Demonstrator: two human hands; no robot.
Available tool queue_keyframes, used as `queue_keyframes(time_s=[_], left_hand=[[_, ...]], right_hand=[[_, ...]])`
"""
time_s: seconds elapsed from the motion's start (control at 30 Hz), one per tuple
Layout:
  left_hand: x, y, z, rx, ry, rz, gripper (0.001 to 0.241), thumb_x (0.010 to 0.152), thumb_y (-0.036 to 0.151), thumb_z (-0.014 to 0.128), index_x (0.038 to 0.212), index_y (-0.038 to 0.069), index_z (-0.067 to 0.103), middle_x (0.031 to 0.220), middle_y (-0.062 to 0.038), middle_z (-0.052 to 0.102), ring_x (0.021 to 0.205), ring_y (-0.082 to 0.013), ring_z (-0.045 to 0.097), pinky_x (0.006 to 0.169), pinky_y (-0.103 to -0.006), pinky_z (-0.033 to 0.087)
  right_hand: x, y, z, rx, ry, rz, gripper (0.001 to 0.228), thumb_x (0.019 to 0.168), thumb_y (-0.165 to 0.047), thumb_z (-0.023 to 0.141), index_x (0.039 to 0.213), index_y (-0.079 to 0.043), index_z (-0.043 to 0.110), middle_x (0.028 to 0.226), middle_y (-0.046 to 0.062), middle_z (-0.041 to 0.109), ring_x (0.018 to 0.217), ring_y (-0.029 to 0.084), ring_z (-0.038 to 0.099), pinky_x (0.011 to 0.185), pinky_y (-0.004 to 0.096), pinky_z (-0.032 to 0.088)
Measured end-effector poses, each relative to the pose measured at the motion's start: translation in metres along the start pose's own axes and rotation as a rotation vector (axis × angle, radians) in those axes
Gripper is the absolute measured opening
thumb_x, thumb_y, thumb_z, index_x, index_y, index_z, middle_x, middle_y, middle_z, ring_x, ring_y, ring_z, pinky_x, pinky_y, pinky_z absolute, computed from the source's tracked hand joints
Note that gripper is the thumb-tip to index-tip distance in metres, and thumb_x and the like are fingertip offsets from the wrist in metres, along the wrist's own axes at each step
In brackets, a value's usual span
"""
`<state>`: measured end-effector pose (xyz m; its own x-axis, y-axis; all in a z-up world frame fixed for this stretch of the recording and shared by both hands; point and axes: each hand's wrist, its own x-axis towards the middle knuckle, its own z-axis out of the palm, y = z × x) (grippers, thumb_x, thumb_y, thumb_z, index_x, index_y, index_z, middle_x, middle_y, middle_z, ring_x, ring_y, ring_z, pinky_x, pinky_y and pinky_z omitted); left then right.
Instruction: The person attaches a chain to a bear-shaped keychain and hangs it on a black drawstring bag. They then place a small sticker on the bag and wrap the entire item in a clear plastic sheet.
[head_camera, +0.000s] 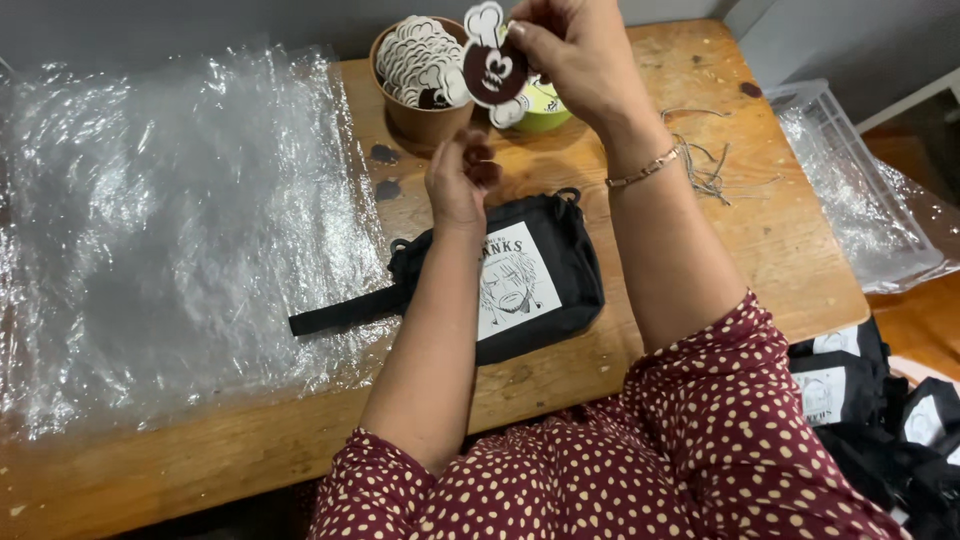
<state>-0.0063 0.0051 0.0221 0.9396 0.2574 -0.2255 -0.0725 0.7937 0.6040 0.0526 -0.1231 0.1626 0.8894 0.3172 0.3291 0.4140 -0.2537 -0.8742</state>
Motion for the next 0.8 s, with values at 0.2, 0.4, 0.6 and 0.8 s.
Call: queue_keyframes(time_s=[0.2,0.4,0.6,0.8], left_hand=[[-0.029,0.034,0.021,0.009,-0.264,-0.123,0.073,0.079,0.062,0.063,0.113,-0.002,0.069,0.093,-0.020,0.075,0.088,-0.0329,0.072,0.078,-0.0435,0.060],[-0.043,0.055,0.022,0.792,-0.470,-0.243,0.032,0.086,0.029,0.076,0.109,0.006,0.071,0.098,-0.006,0.076,0.082,-0.0161,0.073,0.052,-0.0264,0.052],[-0.041,0.055,0.020,0.731,-0.266,-0.051,0.015,0.082,0.010,0.085,0.088,0.003,0.073,0.069,-0.001,0.067,0.057,-0.0097,0.067,0.048,-0.0229,0.060],[-0.037,0.044,0.011,0.858,-0.237,-0.027,0.018,0.089,0.014,0.079,0.094,0.000,0.071,0.074,-0.012,0.067,0.058,-0.0216,0.072,0.040,-0.0362,0.065]], right_hand=[[-0.068,-0.006,-0.002,-0.099,-0.191,0.178,0.005,0.100,-0.004,0.070,0.100,-0.006,0.073,0.087,0.002,0.074,0.076,0.007,0.068,0.066,0.020,0.059],[-0.101,0.032,0.014,-0.108,-0.035,0.202,0.013,0.095,-0.003,0.065,0.101,-0.009,0.075,0.092,0.001,0.076,0.082,0.008,0.068,0.073,0.022,0.058],[-0.147,0.057,0.036,-0.694,0.145,0.002,0.036,0.105,-0.016,0.050,0.138,-0.006,0.062,0.121,0.020,0.063,0.116,0.043,0.063,0.094,0.048,0.053],[-0.206,0.029,0.057,-1.037,-0.207,0.030,0.075,0.108,-0.047,0.047,0.159,0.006,0.031,0.165,0.028,0.030,0.156,0.044,0.016,0.126,0.055,0.010]])
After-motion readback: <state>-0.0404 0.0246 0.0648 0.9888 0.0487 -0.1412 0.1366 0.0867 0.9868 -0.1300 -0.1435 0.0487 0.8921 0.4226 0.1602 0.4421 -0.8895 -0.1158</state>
